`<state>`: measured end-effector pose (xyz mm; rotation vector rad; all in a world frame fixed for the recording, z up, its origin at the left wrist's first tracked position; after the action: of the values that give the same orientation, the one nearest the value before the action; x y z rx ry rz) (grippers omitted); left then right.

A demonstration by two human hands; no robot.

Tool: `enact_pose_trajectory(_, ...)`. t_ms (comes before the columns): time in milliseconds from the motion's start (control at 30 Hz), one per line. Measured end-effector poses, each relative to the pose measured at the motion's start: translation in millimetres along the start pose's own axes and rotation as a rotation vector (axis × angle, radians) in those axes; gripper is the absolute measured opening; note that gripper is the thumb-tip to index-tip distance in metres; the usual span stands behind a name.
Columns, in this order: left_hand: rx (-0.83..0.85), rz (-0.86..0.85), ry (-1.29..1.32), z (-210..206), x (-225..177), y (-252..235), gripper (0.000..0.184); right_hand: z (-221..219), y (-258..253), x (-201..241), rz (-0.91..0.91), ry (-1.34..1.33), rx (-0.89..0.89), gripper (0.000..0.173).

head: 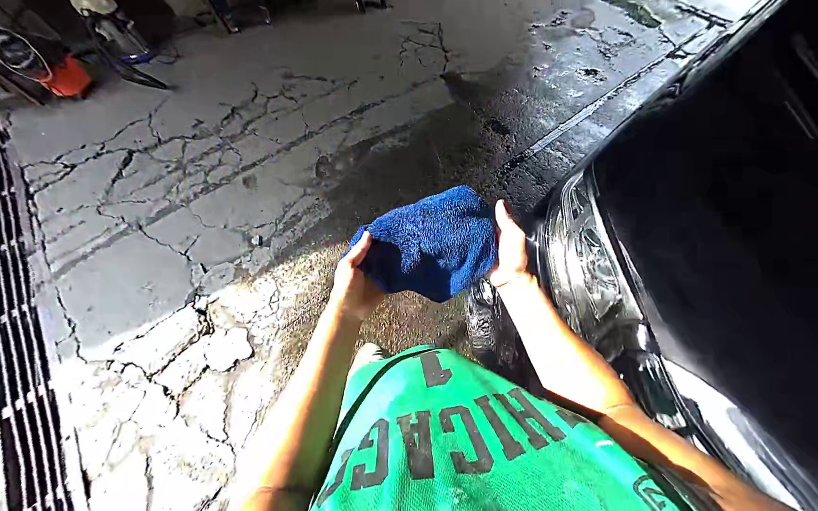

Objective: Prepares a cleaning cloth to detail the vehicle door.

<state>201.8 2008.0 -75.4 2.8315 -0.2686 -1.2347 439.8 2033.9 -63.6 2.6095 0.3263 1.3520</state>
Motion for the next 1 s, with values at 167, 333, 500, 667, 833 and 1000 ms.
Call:
enact_pose_trajectory(167,-0.106,0.023,-0.163,46.8,31.6,-152.6,0.045,16.9,-164.0,-81.2,-0.205,-0.232,-0.009,0.068)
enact_pose_trajectory(333,0.083,0.134,-0.414,26.0,52.9,-308.7,0.042,2.4,-308.9,-64.3,-0.259,0.094,-0.042,0.059)
enact_pose_trajectory(500,0.276,0.300,-0.292,-50.3,26.8,-474.7,0.042,31.0,-423.0,66.6,-0.117,-0.014,-0.277,0.056)
enact_pose_trajectory(667,0.314,0.394,-0.016,-121.3,29.4,-649.3,0.046,116.8,-497.5,204.3,0.234,-0.304,-0.199,0.057)
enact_pose_trajectory(833,0.343,0.433,-0.283,-168.7,130.5,-826.1,0.038,247.3,-601.2,212.3,0.283,-0.365,-0.267,0.058)
enact_pose_trajectory(1000,0.169,0.407,-0.414,-166.4,180.5,-981.1,0.040,296.1,-740.4,290.7,0.063,-0.496,-0.132,0.051)
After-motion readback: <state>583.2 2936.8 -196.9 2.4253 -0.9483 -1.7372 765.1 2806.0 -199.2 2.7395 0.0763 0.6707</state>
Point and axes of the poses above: each hand's wrist, its own y-axis away from the middle knuckle, its own z-axis out of the back of the hand, x = y × z, the point moved 5 cm from there along -y, towards the middle knuckle, and after that the axes turned 9 degrees about -z, right-handed, at the moved point
